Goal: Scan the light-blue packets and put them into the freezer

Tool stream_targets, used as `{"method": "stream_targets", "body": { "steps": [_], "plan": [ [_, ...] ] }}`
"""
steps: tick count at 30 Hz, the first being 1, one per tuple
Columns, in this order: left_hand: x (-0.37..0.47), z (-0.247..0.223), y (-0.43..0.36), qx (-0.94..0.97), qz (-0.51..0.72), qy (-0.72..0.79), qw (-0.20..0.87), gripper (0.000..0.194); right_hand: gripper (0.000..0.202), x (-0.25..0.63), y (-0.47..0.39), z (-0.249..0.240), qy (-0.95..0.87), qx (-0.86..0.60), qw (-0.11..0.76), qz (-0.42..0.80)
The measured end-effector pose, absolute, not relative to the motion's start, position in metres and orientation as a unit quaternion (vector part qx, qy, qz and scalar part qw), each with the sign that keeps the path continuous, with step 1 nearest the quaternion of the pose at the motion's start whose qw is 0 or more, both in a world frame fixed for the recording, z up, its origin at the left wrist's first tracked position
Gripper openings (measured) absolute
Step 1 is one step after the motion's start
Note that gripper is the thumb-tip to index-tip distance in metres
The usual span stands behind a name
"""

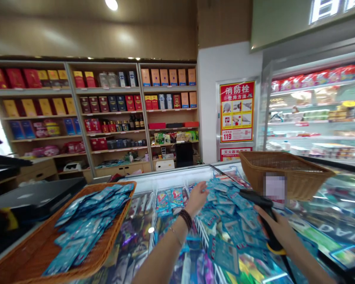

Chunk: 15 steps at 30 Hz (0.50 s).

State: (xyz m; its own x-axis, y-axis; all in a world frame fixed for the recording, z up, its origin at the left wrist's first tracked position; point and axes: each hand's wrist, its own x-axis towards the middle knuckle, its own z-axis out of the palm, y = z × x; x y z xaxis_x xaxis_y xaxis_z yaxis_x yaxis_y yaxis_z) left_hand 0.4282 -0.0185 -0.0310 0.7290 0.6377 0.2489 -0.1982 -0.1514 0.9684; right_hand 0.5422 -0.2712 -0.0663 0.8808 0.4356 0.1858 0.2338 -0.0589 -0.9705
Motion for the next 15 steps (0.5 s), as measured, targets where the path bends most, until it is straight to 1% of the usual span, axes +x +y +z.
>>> {"method": "stream_targets", "body": {
  "steps": [3,6,9,11,13,15],
  "plan": [
    [0.377,-0.029,0.013,0.716,0.350,0.150,0.586,0.035,0.046,0.526,-0.247,-0.060,-0.260,-0.704,0.654,0.096],
    [0.311,-0.023,0.050,0.716,0.394,0.174,0.549,0.025,0.045,0.502,-0.215,-0.052,-0.285,-0.688,0.653,0.140],
    [0.238,-0.015,0.084,0.705,0.447,0.225,0.502,0.021,0.045,0.468,-0.178,-0.042,-0.320,-0.652,0.666,0.171],
    [0.188,-0.008,0.101,0.707,0.476,0.270,0.449,0.019,0.047,0.442,-0.155,-0.036,-0.342,-0.632,0.669,0.190],
    [0.138,-0.002,0.113,0.723,0.481,0.329,0.371,0.021,0.048,0.415,-0.133,-0.032,-0.358,-0.619,0.664,0.218],
    [0.091,0.001,0.120,0.748,0.449,0.404,0.274,0.026,0.049,0.388,-0.114,-0.031,-0.373,-0.600,0.664,0.246]
  ]
}}
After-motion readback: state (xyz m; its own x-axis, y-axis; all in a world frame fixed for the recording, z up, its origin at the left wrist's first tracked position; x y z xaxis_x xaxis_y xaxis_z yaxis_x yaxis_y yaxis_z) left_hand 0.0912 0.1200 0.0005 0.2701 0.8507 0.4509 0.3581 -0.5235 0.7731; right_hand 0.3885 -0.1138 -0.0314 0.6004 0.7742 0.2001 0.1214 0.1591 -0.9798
